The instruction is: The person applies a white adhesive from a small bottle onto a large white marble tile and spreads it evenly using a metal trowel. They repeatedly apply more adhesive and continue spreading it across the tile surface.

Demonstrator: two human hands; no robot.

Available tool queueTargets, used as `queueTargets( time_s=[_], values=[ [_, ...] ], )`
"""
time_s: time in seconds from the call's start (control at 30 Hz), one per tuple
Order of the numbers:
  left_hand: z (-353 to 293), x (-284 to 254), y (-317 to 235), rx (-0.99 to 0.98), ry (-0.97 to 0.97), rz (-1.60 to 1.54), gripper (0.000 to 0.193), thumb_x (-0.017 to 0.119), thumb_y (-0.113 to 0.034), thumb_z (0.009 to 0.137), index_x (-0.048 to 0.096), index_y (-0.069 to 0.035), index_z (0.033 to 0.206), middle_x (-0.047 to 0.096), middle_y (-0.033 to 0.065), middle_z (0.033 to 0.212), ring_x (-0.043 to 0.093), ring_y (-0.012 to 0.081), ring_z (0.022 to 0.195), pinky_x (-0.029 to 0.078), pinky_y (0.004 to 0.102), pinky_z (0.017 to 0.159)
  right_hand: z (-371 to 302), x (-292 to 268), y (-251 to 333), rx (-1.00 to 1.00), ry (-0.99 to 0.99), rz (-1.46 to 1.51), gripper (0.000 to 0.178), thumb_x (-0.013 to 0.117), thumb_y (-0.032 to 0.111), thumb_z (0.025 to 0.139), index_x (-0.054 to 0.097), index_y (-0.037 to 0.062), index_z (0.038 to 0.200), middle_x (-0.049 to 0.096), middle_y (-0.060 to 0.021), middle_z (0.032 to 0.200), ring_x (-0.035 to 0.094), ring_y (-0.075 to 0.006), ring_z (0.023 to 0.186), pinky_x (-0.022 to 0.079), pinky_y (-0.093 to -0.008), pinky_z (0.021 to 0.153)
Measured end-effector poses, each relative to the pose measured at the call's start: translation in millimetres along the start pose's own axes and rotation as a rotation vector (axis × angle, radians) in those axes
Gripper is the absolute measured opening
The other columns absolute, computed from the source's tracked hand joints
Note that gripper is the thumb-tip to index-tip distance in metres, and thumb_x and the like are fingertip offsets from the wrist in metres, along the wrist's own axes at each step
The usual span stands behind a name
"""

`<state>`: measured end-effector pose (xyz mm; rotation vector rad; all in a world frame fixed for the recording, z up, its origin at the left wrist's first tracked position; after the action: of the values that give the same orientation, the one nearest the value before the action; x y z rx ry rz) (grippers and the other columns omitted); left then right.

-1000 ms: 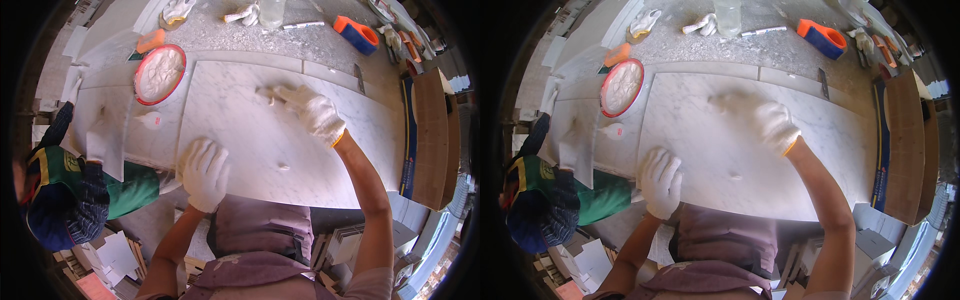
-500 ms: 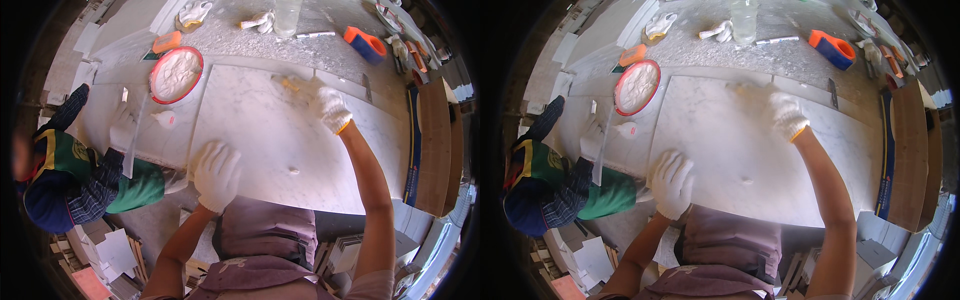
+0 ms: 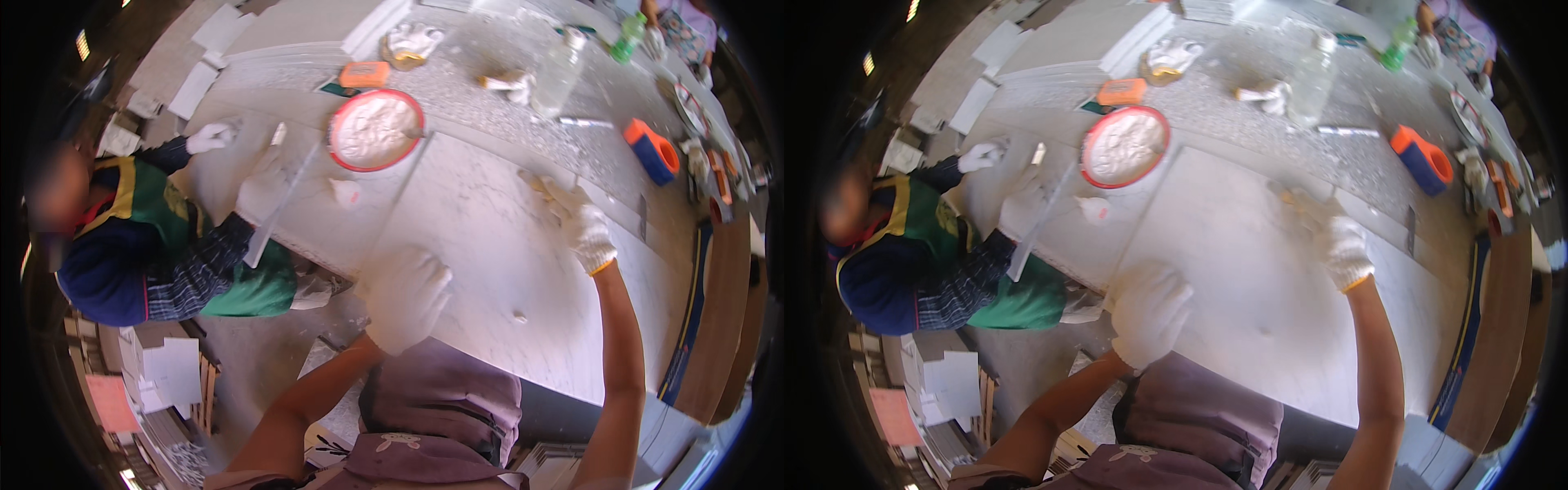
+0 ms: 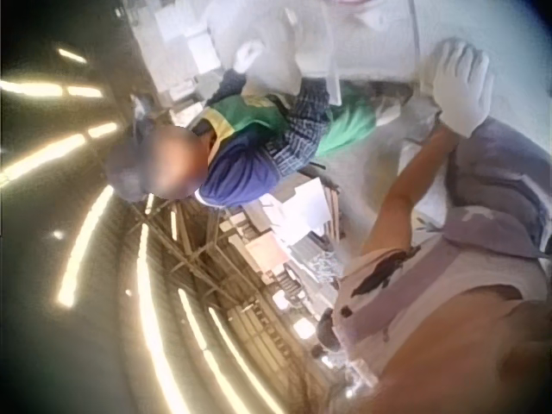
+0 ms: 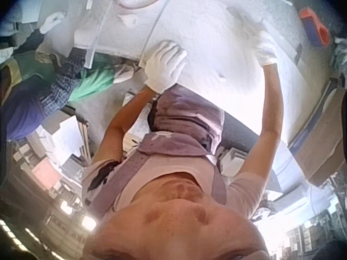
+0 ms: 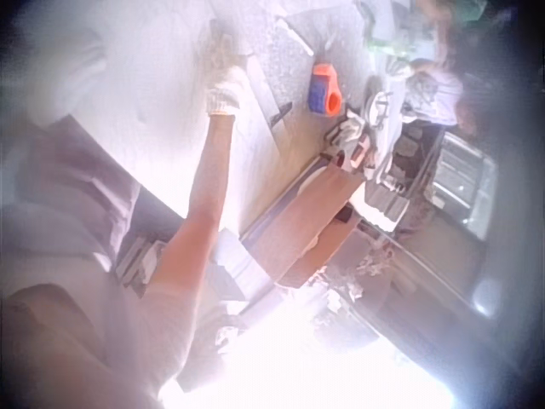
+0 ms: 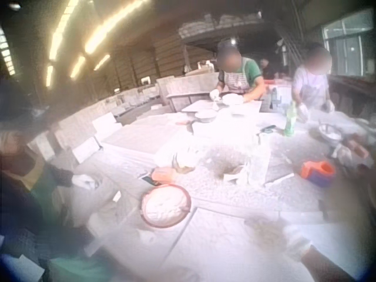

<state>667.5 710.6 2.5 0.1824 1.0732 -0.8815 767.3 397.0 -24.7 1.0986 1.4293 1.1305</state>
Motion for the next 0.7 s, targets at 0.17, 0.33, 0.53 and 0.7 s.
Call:
queueTargets(
  time_s=[0.17,0.33,0.53,0.7],
  values=[
    [-5.2,-5.6,7.1,0.044,-0.080,-0.041,0.036,0.080,-0.023,0.092,0.075,-0.004,0.122,0.072,0.0179,0.122,0.067,0.0373,0.123,0.053,0.0571,0.110,-14.3,15.4,-19.9,-0.039,0.093,-0.176,0.038,0.051,0.010,0.116,0.065,0.0033,0.150,0.072,-0.0082,0.147,0.069,-0.0223,0.131,0.052,-0.0340,0.109],
    [-11.3,-6.8,9.1,0.013,-0.079,-0.016,0.038,0.076,-0.026,0.095,0.076,-0.005,0.127,0.073,0.0136,0.127,0.067,0.0325,0.128,0.052,0.0544,0.115,-4.9,2.3,-35.2,-0.344,-0.020,-0.093,0.037,0.057,0.011,0.112,0.070,0.0037,0.146,0.069,-0.0111,0.113,0.065,-0.0252,0.101,0.054,-0.0408,0.091],
    [-11.4,-11.3,12.5,-0.005,-0.121,-0.054,0.042,0.077,-0.028,0.093,0.074,-0.005,0.128,0.073,0.0117,0.122,0.068,0.0298,0.124,0.052,0.0502,0.116,-25.8,-3.5,-24.9,-0.469,-0.077,-0.806,0.047,0.060,0.003,0.105,0.066,0.0044,0.152,0.071,-0.0177,0.106,0.067,-0.0279,0.094,0.057,-0.0376,0.084],
    [-13.4,-15.2,12.3,-0.007,-0.177,-0.053,0.043,0.078,-0.027,0.091,0.073,-0.005,0.129,0.073,0.0104,0.119,0.068,0.0289,0.122,0.052,0.0487,0.116,-42.3,-5.3,-25.4,-0.168,0.025,-0.513,0.049,0.059,-0.002,0.106,0.063,0.0020,0.155,0.068,-0.0149,0.115,0.066,-0.0196,0.096,0.056,-0.0314,0.081]
  ],
)
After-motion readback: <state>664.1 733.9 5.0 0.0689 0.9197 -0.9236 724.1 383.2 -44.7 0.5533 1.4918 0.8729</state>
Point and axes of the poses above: each hand's wrist, its own z-axis towards the middle knuckle, its own x-axis out of the palm, y = z × x, the point moved 5 cm from there along z, towards the middle knuckle
